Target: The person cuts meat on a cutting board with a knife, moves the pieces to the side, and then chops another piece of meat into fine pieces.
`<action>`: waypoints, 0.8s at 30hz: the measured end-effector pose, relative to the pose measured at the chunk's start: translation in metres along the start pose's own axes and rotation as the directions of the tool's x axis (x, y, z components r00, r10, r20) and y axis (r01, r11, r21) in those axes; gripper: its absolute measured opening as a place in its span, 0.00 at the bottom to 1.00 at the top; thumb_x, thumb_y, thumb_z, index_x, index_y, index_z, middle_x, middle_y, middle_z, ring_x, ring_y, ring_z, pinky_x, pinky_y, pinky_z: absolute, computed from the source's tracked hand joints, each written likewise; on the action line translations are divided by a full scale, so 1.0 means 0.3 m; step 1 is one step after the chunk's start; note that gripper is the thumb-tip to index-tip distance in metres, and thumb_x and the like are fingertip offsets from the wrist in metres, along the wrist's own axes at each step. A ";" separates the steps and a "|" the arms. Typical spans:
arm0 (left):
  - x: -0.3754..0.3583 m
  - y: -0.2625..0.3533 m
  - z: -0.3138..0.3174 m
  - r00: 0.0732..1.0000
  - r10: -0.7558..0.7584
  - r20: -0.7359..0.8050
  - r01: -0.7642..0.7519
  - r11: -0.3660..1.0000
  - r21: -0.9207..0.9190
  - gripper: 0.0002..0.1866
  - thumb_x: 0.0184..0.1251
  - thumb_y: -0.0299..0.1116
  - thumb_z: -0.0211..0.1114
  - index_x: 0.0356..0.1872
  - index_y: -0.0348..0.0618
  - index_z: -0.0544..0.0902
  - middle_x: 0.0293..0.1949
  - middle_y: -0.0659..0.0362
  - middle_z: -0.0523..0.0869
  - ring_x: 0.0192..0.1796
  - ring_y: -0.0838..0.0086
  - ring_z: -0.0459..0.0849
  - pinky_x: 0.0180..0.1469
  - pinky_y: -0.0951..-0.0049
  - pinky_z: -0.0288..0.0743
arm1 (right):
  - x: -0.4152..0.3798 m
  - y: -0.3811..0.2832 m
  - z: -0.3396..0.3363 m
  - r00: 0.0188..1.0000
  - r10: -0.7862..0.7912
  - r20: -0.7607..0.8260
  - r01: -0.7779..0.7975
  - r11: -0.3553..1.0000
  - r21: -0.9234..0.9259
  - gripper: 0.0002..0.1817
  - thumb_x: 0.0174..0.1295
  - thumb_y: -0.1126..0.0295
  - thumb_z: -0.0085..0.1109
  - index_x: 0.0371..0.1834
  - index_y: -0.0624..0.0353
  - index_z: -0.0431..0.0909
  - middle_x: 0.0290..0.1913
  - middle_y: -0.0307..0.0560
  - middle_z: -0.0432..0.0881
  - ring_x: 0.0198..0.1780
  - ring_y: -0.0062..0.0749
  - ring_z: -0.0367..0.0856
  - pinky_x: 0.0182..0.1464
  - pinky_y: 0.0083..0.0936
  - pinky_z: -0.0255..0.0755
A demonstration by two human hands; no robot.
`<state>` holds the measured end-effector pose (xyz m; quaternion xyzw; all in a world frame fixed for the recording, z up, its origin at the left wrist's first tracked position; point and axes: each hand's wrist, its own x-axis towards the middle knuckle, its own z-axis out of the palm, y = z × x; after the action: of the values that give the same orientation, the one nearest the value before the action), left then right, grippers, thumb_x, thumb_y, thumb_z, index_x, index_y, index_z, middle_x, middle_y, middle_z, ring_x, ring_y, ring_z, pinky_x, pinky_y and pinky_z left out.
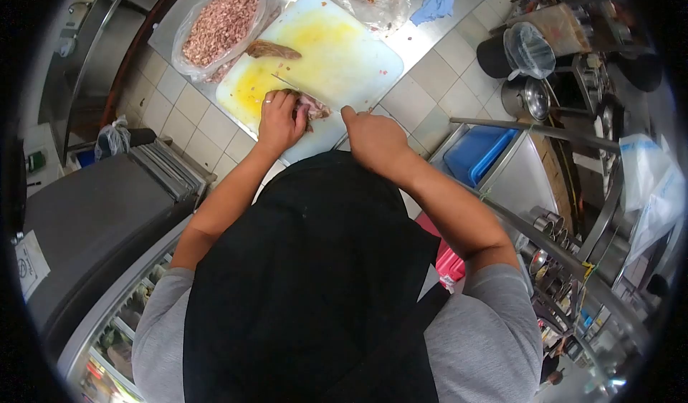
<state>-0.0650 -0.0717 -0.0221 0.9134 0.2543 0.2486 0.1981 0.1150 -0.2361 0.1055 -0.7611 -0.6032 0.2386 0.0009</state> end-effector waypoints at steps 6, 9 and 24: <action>0.014 -0.003 -0.007 0.997 0.043 -0.059 -0.047 0.997 -0.065 0.14 0.66 0.33 0.72 0.48 0.35 0.85 0.46 0.47 0.85 0.53 0.47 0.80 0.58 0.51 0.76 | 0.009 -0.011 -0.058 0.996 0.008 0.093 -0.007 1.000 -0.010 0.15 0.65 0.78 0.53 0.56 0.64 0.72 0.39 0.64 0.89 0.44 0.64 0.89 0.44 0.58 0.80; 0.006 0.002 -0.009 0.997 0.051 -0.066 -0.055 0.996 -0.076 0.14 0.66 0.32 0.72 0.49 0.35 0.85 0.46 0.46 0.85 0.53 0.47 0.80 0.58 0.51 0.77 | 0.128 -0.018 0.055 0.999 -0.020 0.029 0.017 0.996 0.083 0.16 0.66 0.77 0.53 0.57 0.64 0.71 0.41 0.64 0.89 0.45 0.65 0.89 0.46 0.58 0.80; -0.008 -0.023 0.007 0.999 -0.009 -0.052 0.006 0.998 -0.061 0.11 0.68 0.28 0.69 0.48 0.36 0.86 0.47 0.47 0.84 0.52 0.47 0.78 0.58 0.51 0.76 | 0.017 -0.034 -0.059 0.991 0.027 0.130 -0.025 1.000 -0.015 0.15 0.70 0.76 0.51 0.59 0.64 0.72 0.44 0.66 0.90 0.47 0.63 0.91 0.50 0.57 0.83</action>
<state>-0.0682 -0.0680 -0.0281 0.8992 0.2550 0.2792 0.2201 0.1128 -0.2236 0.1223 -0.7515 -0.5937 0.2837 -0.0468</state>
